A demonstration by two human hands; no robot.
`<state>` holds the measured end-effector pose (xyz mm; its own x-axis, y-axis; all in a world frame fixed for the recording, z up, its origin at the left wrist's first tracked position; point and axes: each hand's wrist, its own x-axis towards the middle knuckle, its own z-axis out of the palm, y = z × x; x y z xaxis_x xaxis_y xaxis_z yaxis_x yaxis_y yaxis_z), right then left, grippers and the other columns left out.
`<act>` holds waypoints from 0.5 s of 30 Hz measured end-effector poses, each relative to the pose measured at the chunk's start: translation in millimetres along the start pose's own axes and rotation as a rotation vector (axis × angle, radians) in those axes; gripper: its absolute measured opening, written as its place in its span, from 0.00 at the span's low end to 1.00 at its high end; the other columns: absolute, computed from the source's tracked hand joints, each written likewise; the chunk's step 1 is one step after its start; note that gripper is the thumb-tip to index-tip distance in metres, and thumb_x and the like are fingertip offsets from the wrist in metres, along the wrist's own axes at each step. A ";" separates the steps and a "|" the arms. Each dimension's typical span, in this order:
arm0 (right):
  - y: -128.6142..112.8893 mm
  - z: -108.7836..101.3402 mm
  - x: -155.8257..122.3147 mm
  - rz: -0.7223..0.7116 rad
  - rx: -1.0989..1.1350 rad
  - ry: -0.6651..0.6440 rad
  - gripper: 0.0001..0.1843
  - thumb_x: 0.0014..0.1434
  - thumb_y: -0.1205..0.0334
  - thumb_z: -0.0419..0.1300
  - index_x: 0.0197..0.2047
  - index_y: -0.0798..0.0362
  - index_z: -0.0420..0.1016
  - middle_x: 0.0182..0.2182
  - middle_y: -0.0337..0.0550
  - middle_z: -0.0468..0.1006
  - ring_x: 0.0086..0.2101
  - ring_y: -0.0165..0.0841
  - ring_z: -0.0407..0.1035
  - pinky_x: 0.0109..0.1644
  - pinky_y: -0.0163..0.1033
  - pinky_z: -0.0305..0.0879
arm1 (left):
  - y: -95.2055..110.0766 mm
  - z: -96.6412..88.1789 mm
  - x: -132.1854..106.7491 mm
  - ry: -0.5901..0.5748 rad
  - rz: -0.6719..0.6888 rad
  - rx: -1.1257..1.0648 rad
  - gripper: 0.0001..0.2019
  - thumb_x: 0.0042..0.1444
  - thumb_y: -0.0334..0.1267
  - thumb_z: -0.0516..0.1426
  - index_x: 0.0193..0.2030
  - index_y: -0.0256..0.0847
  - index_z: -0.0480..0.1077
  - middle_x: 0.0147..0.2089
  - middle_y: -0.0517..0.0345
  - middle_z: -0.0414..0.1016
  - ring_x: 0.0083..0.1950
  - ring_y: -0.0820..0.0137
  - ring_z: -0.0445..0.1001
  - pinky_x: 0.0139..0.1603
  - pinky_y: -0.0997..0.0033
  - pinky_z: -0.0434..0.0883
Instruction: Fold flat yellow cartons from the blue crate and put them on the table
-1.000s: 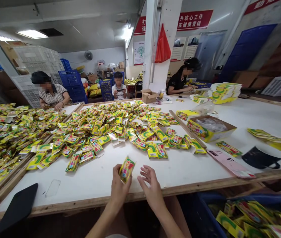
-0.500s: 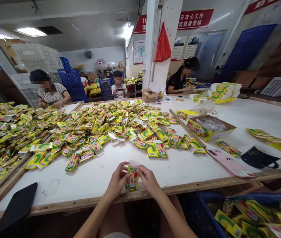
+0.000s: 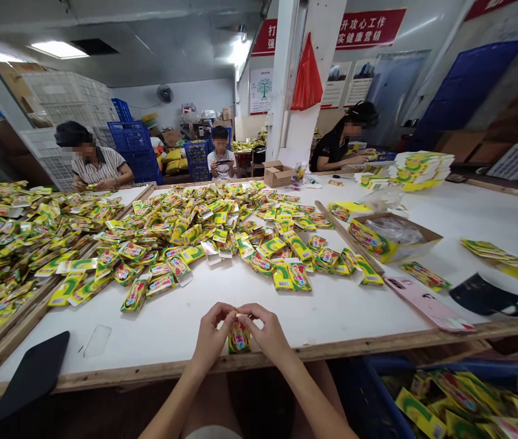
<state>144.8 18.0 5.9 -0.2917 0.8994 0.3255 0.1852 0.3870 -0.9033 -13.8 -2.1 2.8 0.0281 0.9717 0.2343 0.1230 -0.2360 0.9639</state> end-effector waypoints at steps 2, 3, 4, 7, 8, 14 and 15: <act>-4.0 4.4 -0.7 0.008 -0.026 0.030 0.10 0.61 0.58 0.56 0.38 0.51 0.78 0.36 0.43 0.79 0.36 0.35 0.72 0.41 0.38 0.67 | 1.1 -0.6 -1.1 0.033 -0.006 0.015 0.08 0.57 0.40 0.56 0.36 0.38 0.71 0.35 0.54 0.75 0.39 0.67 0.73 0.42 0.69 0.70; -4.8 6.8 0.2 0.019 -0.041 0.047 0.10 0.61 0.58 0.55 0.37 0.51 0.78 0.35 0.43 0.79 0.35 0.34 0.72 0.41 0.37 0.66 | 0.9 -0.9 -0.8 0.042 -0.015 0.013 0.08 0.57 0.41 0.56 0.36 0.38 0.71 0.35 0.55 0.76 0.38 0.67 0.73 0.41 0.69 0.70; -5.2 9.0 2.0 0.035 -0.053 0.062 0.10 0.60 0.58 0.55 0.37 0.52 0.78 0.33 0.43 0.79 0.34 0.34 0.72 0.39 0.37 0.66 | 0.4 -1.1 0.2 0.050 -0.026 0.012 0.08 0.56 0.41 0.57 0.36 0.38 0.71 0.35 0.55 0.76 0.38 0.67 0.73 0.40 0.69 0.70; -5.7 12.4 9.3 0.080 -0.077 0.081 0.11 0.60 0.58 0.55 0.35 0.52 0.77 0.29 0.41 0.79 0.29 0.33 0.71 0.35 0.35 0.65 | -2.5 -1.9 5.0 0.078 -0.050 0.025 0.09 0.56 0.42 0.57 0.35 0.38 0.72 0.33 0.56 0.76 0.35 0.68 0.72 0.38 0.71 0.69; -5.9 12.3 11.1 0.090 -0.083 0.081 0.11 0.60 0.58 0.55 0.34 0.53 0.77 0.27 0.40 0.78 0.28 0.32 0.70 0.34 0.35 0.65 | -3.6 -2.4 6.5 0.086 -0.052 0.029 0.09 0.56 0.42 0.57 0.35 0.38 0.72 0.33 0.56 0.76 0.35 0.68 0.72 0.37 0.71 0.69; -0.8 11.9 1.0 0.086 0.015 0.073 0.13 0.61 0.55 0.55 0.36 0.53 0.77 0.31 0.42 0.79 0.32 0.34 0.72 0.38 0.36 0.68 | -10.0 -6.3 1.9 0.054 -0.043 -0.017 0.09 0.55 0.41 0.59 0.37 0.38 0.75 0.36 0.53 0.77 0.39 0.66 0.74 0.41 0.68 0.71; 1.0 14.0 -1.7 0.084 0.052 0.073 0.13 0.60 0.54 0.55 0.37 0.53 0.77 0.33 0.43 0.80 0.34 0.35 0.73 0.39 0.37 0.69 | -10.4 -6.0 -0.6 0.050 -0.028 -0.016 0.09 0.54 0.41 0.59 0.37 0.39 0.75 0.37 0.53 0.77 0.40 0.65 0.74 0.42 0.67 0.71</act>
<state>132.3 14.0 0.5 -0.2077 0.9414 0.2659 0.1569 0.3004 -0.9408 -21.0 -0.3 -6.6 -0.0245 0.9769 0.2125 0.1072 -0.2088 0.9721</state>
